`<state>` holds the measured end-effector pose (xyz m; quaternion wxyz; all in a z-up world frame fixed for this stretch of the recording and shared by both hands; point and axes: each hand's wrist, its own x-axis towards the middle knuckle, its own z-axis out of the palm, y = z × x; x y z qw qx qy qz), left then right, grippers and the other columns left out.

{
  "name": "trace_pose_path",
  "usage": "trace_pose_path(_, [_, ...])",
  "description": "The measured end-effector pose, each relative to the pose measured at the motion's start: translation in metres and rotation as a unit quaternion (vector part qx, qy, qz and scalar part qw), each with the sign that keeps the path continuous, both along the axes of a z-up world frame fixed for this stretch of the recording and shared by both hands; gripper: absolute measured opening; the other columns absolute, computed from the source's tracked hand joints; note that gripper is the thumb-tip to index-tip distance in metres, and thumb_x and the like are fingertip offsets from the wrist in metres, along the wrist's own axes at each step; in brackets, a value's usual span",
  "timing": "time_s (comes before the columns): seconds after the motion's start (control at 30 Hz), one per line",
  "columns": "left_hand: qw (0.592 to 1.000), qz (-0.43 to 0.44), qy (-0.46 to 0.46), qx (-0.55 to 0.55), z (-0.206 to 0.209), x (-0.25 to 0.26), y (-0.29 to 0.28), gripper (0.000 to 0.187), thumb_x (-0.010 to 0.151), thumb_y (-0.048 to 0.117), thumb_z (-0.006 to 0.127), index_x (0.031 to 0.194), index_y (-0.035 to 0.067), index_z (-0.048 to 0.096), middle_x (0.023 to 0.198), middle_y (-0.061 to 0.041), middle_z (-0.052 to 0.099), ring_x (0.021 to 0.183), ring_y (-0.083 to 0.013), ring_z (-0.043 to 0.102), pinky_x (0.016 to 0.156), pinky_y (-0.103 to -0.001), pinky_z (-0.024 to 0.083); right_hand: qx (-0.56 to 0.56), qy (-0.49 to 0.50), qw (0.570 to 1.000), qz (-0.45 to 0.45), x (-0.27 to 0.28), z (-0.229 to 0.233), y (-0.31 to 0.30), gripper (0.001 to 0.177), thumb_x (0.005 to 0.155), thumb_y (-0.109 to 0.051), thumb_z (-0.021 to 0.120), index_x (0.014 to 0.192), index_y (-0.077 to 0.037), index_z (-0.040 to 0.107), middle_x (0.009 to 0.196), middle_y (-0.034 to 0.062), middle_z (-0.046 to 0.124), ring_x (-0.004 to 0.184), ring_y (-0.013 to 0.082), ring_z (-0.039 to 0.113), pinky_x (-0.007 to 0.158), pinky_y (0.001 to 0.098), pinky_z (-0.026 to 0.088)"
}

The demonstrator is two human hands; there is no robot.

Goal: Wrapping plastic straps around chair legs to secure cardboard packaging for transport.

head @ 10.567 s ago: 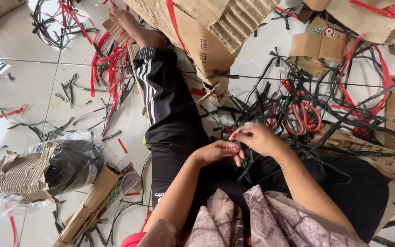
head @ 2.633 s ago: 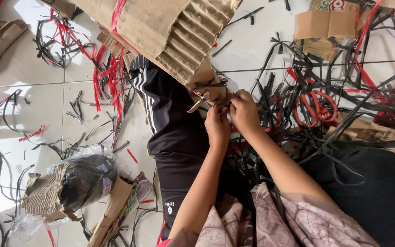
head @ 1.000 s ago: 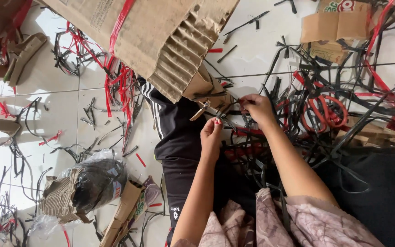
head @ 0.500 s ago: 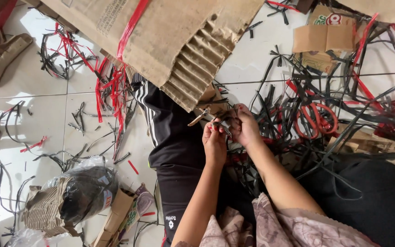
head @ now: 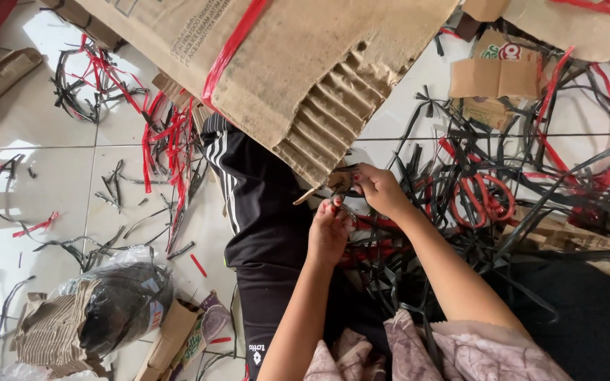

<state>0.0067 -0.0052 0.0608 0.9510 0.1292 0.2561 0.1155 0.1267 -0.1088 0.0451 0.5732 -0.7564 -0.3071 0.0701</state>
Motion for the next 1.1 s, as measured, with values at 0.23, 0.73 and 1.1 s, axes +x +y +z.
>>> trace_pose_path(0.23, [0.804,-0.113,0.146,0.565,0.001,0.002,0.009,0.031,0.107,0.014,0.048,0.079,0.012,0.061,0.067,0.002,0.049,0.066,-0.0103,0.040,0.067,-0.023,0.038,0.009,0.060,0.997,-0.041,-0.019,-0.011,-0.002,0.027,0.105,-0.014,0.057,0.079,-0.014,0.063,0.059,0.0055,0.064,0.058,0.0218,0.061,0.057,0.0344,0.052])
trace_pose_path(0.73, [0.894,-0.057,0.205,0.395,-0.009,0.000,0.012,0.037,0.086,0.005,0.076,0.118,-0.003,0.061,0.086,-0.009,0.072,0.076,-0.0118,0.068,0.073,-0.025,0.060,-0.175,0.243,0.947,-0.115,-0.032,-0.011,0.007,0.026,0.083,-0.020,0.069,0.105,-0.005,0.071,0.086,0.0150,0.074,0.092,0.0335,0.072,0.078,0.0460,0.059])
trace_pose_path(1.1, [0.902,-0.081,0.258,0.336,-0.012,0.006,0.012,0.024,0.082,0.007,0.078,0.102,-0.005,0.075,0.079,-0.015,0.073,0.068,-0.0141,0.068,0.071,-0.034,0.067,-0.162,0.243,0.950,-0.112,-0.051,-0.006,0.007,0.032,0.092,-0.029,0.060,0.110,-0.008,0.076,0.104,0.0194,0.075,0.108,0.0417,0.067,0.094,0.0520,0.054])
